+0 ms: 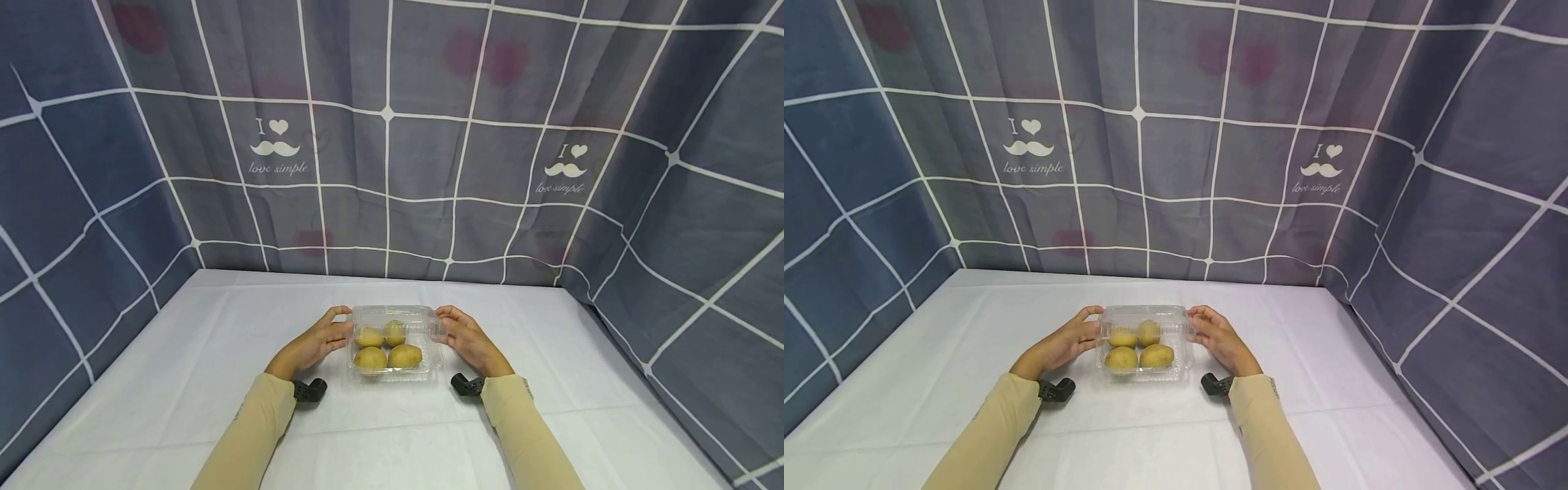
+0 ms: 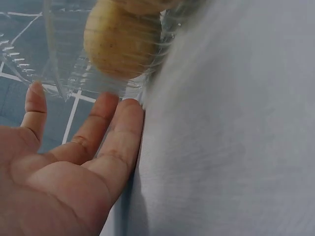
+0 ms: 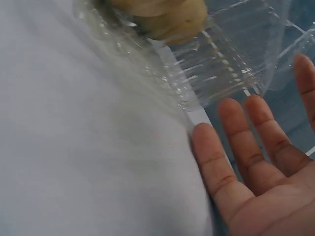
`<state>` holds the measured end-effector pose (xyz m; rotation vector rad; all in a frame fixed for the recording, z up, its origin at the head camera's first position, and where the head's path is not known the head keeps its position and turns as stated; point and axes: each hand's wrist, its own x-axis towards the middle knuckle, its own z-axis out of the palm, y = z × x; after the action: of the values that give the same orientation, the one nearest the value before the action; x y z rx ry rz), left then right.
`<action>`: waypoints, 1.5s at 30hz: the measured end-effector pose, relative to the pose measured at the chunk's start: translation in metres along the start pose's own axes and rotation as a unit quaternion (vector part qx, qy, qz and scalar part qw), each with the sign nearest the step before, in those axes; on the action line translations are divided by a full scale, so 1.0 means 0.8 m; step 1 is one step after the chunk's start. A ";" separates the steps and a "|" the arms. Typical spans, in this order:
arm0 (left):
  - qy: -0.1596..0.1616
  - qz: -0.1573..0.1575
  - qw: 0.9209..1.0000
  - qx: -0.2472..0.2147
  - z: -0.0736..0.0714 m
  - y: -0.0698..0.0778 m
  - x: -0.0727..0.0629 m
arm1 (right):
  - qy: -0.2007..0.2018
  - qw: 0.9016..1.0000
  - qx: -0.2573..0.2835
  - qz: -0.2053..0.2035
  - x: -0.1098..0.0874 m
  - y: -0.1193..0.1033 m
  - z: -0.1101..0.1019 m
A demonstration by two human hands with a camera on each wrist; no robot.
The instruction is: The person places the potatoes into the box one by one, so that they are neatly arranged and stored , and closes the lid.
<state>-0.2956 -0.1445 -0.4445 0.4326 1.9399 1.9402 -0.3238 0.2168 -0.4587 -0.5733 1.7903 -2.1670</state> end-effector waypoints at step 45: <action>-0.057 -0.034 0.989 0.133 -0.008 0.012 -0.009 | -0.165 0.976 -0.106 0.098 -0.008 -0.024 -0.006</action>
<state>-0.2925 -0.1537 -0.4351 0.5283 2.1165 1.5846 -0.3197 0.2273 -0.4416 -0.7212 1.8147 -1.6533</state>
